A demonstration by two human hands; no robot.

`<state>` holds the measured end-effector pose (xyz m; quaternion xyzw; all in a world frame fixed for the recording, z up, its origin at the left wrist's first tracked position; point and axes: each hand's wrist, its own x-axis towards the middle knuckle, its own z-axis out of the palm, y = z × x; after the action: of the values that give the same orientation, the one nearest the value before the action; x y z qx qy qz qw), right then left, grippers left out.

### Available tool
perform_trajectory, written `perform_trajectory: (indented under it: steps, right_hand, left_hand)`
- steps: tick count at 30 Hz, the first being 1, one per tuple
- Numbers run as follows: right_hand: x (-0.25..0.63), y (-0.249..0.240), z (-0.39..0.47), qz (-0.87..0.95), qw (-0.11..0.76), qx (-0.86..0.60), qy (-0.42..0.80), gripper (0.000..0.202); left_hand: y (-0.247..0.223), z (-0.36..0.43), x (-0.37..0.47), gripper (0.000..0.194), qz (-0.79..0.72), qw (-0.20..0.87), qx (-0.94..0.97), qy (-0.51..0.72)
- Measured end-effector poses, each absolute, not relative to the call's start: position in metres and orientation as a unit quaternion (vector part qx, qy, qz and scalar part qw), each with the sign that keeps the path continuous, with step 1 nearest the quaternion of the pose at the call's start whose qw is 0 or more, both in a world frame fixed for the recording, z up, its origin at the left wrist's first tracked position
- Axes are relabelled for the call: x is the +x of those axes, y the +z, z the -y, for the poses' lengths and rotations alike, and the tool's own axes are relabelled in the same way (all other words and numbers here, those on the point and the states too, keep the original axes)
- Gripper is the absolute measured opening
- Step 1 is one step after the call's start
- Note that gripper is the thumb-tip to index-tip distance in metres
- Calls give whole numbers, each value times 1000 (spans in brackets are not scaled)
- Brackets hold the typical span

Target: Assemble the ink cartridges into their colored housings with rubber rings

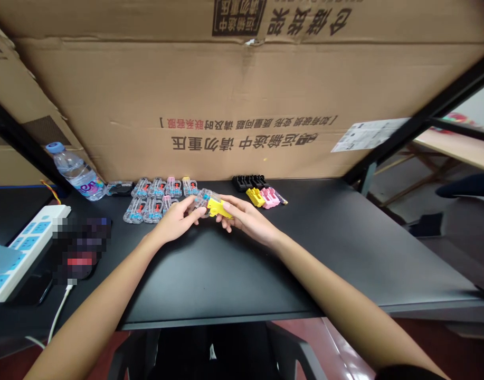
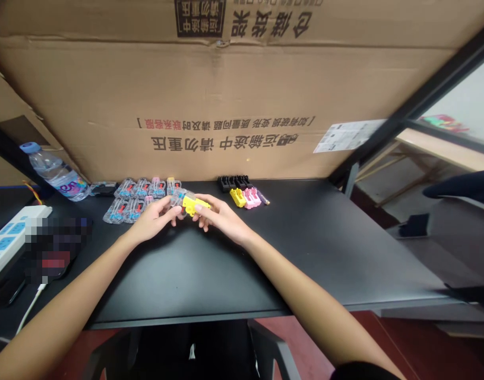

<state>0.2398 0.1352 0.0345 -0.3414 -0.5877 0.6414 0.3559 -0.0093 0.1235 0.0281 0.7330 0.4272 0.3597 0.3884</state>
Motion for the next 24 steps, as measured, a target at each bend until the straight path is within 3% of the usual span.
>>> perform_trajectory:
  steps: [5,14,24]
  right_hand:
    - [239,35,-136,637,342,-366,586,47]
    - [236,28,-137,638,347,-370,580,51]
    - [236,33,-135,562,399,-385,613,42]
  left_hand:
    - [29,-125,-6,40,-424,457,681,385]
    - [28,-126,-5,39,-425,465,670,392]
    - [36,-128,-7,38,-435,465,638,433]
